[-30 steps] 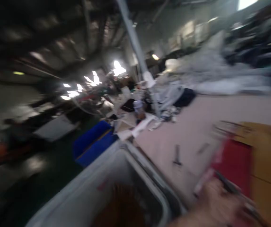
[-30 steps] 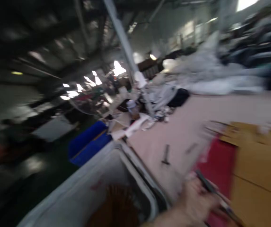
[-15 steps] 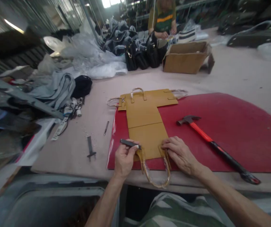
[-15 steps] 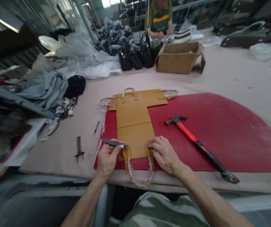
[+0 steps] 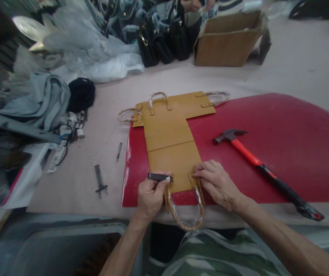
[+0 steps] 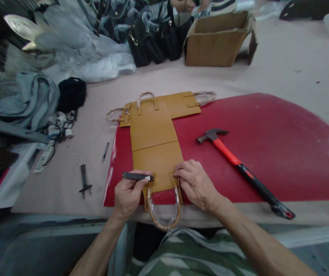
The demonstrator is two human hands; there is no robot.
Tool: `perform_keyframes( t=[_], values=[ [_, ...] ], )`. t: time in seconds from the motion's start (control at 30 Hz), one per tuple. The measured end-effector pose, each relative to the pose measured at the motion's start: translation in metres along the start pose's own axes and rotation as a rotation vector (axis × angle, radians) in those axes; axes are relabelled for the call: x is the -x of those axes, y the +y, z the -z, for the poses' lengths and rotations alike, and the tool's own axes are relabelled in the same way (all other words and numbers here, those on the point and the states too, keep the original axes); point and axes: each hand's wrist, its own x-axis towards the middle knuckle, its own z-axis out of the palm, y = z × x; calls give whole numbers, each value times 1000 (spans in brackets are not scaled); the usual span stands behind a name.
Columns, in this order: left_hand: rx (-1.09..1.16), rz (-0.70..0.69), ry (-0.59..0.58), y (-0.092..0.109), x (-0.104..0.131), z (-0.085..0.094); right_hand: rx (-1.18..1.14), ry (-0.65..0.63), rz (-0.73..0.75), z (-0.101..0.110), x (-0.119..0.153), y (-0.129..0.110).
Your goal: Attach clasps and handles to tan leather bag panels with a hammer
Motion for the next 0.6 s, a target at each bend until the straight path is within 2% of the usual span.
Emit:
perform_keyframes(
  t=[0.13,0.37,0.6],
  values=[
    [-44,-42,-17,1,-3,-3,0,5,6,1,0,0],
    [-70,-96,20,9,-5,-6,-28,-8,1,3,-3,-2],
    [-89,-134,-17,8,-5,-6,-34,-17,-28,2,-3,-3]
  ],
)
